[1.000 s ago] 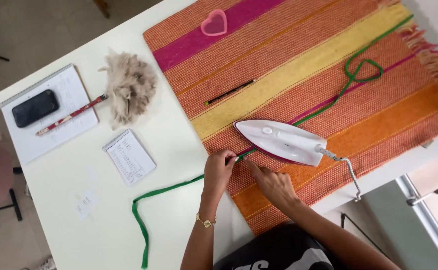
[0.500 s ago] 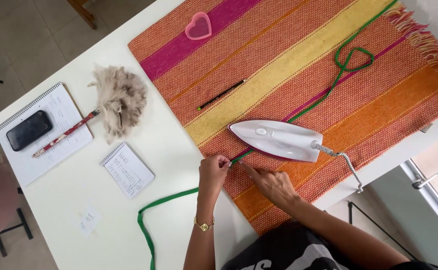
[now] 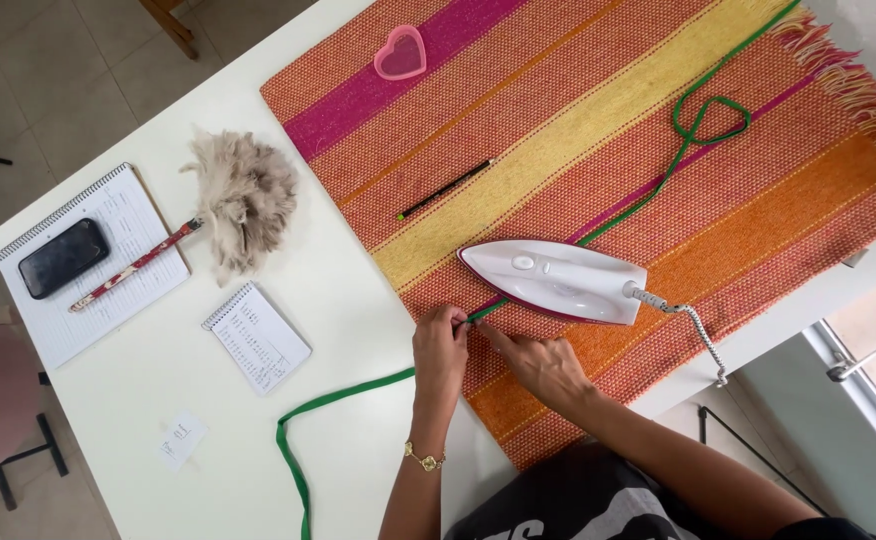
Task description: The person uses a white electric iron to press a long green yarn strip laid out on a colorful striped mat. They repeatedly move the iron along the yarn, adjusting the strip's position with their left hand to ensure it is straight and flat.
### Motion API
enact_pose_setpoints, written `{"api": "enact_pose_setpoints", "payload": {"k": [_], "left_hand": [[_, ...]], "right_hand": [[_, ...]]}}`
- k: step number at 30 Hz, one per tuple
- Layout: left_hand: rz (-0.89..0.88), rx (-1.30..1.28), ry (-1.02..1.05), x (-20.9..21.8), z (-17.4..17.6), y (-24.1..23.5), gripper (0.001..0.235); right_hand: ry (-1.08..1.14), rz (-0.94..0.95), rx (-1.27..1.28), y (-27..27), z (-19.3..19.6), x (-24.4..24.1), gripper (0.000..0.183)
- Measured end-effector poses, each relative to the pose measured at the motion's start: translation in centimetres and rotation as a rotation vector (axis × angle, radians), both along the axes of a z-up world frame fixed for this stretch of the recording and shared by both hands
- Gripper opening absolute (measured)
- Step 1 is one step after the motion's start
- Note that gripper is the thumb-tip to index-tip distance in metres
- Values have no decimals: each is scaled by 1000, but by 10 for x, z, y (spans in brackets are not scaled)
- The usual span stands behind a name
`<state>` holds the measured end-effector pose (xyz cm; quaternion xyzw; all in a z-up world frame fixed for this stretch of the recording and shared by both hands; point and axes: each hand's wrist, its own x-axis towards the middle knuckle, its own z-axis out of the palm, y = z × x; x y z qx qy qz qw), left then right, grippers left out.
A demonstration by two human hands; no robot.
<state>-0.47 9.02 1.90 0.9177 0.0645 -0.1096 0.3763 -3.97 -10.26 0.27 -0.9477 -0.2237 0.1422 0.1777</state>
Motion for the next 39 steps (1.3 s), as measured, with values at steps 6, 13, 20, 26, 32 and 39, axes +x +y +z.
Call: {"api": "enact_pose_setpoints", "payload": {"k": [6, 13, 20, 26, 32, 39], "left_hand": [[45, -62, -41, -3, 5, 4, 2], [-4, -52, -122, -19, -8, 9, 14], [-104, -15, -126, -18, -7, 11, 38], [-224, 82, -189, -18, -19, 13, 44], [-284, 201, -228, -20, -15, 6, 43], [-289, 223, -238, -20, -11, 4, 43]], "right_hand": [[68, 1, -20, -3, 10, 9, 42], [118, -128, 60, -12, -5, 7, 44], [148, -151, 57, -17, -26, 5, 47], [178, -173, 19, -19, -31, 3, 47], [215, -206, 36, -15, -9, 5, 47], [176, -145, -58, -14, -26, 0, 50]]}}
